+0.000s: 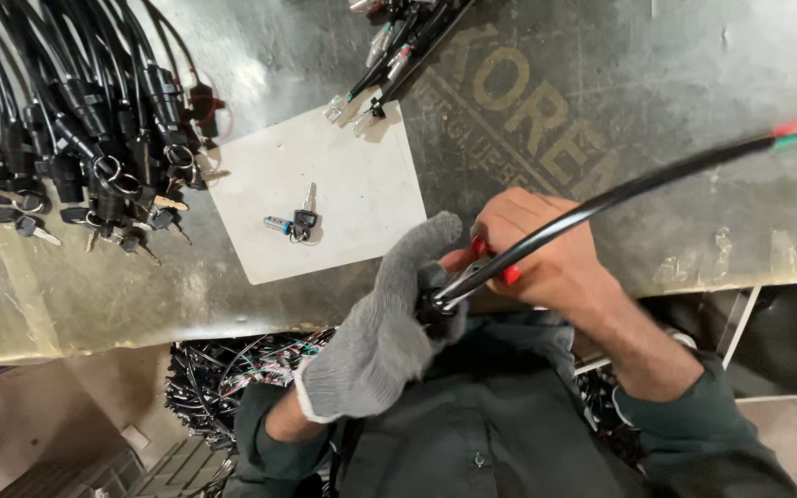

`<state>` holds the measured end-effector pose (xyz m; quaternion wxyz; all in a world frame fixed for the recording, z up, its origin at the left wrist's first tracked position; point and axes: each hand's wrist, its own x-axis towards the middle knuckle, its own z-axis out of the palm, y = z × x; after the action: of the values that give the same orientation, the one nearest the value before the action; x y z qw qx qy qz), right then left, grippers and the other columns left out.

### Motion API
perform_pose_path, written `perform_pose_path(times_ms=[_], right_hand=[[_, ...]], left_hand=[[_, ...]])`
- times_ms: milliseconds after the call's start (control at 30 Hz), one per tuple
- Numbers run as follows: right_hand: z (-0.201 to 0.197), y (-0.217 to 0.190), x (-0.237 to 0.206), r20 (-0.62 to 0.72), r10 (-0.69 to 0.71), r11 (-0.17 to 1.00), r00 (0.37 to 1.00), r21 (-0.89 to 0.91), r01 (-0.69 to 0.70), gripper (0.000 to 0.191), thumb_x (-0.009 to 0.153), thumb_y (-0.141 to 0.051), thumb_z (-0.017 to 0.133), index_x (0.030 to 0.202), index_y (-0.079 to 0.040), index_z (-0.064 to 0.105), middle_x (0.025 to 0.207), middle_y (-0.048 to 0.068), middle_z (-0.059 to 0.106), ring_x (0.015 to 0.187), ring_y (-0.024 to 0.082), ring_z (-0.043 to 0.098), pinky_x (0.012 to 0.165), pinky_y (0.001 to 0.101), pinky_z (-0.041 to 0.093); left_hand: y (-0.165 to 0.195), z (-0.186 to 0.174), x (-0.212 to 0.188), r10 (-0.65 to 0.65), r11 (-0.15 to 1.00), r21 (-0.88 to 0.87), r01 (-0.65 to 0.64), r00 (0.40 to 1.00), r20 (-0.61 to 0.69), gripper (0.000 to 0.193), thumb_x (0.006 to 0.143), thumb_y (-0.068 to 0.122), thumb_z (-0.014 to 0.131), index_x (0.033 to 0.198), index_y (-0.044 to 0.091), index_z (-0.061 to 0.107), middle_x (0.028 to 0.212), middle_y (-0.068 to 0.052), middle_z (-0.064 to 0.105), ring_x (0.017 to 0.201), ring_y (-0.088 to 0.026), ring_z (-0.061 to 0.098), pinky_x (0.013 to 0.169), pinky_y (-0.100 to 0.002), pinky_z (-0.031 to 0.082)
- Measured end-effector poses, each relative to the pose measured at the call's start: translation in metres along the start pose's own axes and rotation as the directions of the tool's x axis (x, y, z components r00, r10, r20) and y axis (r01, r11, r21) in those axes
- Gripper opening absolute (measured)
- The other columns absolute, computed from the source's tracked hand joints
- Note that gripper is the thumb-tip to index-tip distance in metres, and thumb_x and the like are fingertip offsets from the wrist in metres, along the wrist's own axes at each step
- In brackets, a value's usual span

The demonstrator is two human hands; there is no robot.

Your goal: The person attaches connectors to black cables at a workbench, threading wire ends into connector bodies and using pliers to crimp or secure them, then sets finished harnesses aside and picks up the next cable to repeat the process.

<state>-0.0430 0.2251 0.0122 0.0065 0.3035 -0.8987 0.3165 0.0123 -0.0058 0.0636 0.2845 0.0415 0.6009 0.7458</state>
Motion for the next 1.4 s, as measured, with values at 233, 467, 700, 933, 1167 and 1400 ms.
perform_pose_path(times_ms=[233,467,700,933,1167,1400], right_hand=[[0.004,-0.015,-0.005,-0.080,0.141,0.987,0.987,0.094,-0.133,0.034,0.064,-0.010,0.078,0.097,-0.010,0.069,0.096,0.006,0.070,0.090,0.029,0.069,0.072,0.0389,0.054],[0.010,-0.022,-0.007,-0.115,0.119,0.976,0.986,0.195,-0.095,0.036,0.071,-0.016,0.080,0.102,-0.006,0.065,0.106,0.008,0.070,0.101,0.031,0.069,0.080,0.0393,0.056],[0.011,-0.022,-0.013,-0.099,0.245,0.967,0.964,-0.041,-0.250,0.029,0.082,-0.025,0.089,0.085,-0.008,0.066,0.086,0.006,0.070,0.081,0.027,0.068,0.064,0.0400,0.051],[-0.002,-0.029,-0.020,-0.071,0.182,0.982,0.981,-0.039,-0.185,0.024,0.067,-0.013,0.078,0.087,-0.006,0.067,0.087,0.006,0.069,0.080,0.029,0.067,0.066,0.0379,0.053],[0.005,-0.027,-0.029,-0.078,0.300,0.947,0.951,-0.100,-0.307,0.023,0.065,-0.015,0.080,0.079,-0.010,0.063,0.076,0.006,0.065,0.076,0.028,0.066,0.062,0.0403,0.050],[0.010,-0.032,-0.036,-0.146,0.330,0.930,0.933,-0.117,-0.347,0.028,0.071,-0.015,0.082,0.088,-0.010,0.061,0.080,0.006,0.066,0.076,0.028,0.067,0.062,0.0415,0.049]], left_hand=[[-0.007,-0.001,0.008,0.311,0.769,0.616,-0.174,0.943,-0.122,0.067,0.091,0.024,0.083,0.146,0.002,0.052,0.129,-0.015,0.071,0.111,-0.023,0.076,0.093,-0.034,0.060],[-0.028,0.011,0.007,0.456,0.699,0.678,-0.228,0.872,-0.177,0.071,0.091,0.025,0.084,0.148,-0.001,0.050,0.124,-0.016,0.070,0.111,-0.031,0.072,0.095,-0.037,0.058],[-0.034,0.015,0.008,0.476,0.612,0.761,-0.215,0.869,-0.137,0.072,0.094,0.021,0.081,0.152,-0.002,0.045,0.124,-0.015,0.069,0.109,-0.034,0.069,0.091,-0.041,0.056],[-0.043,0.017,0.009,0.472,0.557,0.805,-0.206,0.876,-0.103,0.074,0.091,0.012,0.076,0.154,-0.003,0.040,0.123,-0.010,0.070,0.108,-0.033,0.069,0.089,-0.044,0.055],[-0.049,0.018,0.011,0.602,0.319,0.923,-0.215,0.798,-0.022,0.071,0.087,0.002,0.073,0.152,0.001,0.043,0.128,-0.014,0.068,0.105,-0.033,0.066,0.086,-0.046,0.053],[-0.050,0.013,0.010,0.600,0.082,0.992,-0.098,0.799,0.030,0.066,0.088,0.011,0.072,0.150,0.004,0.049,0.127,-0.016,0.065,0.102,-0.034,0.065,0.085,-0.050,0.052]])
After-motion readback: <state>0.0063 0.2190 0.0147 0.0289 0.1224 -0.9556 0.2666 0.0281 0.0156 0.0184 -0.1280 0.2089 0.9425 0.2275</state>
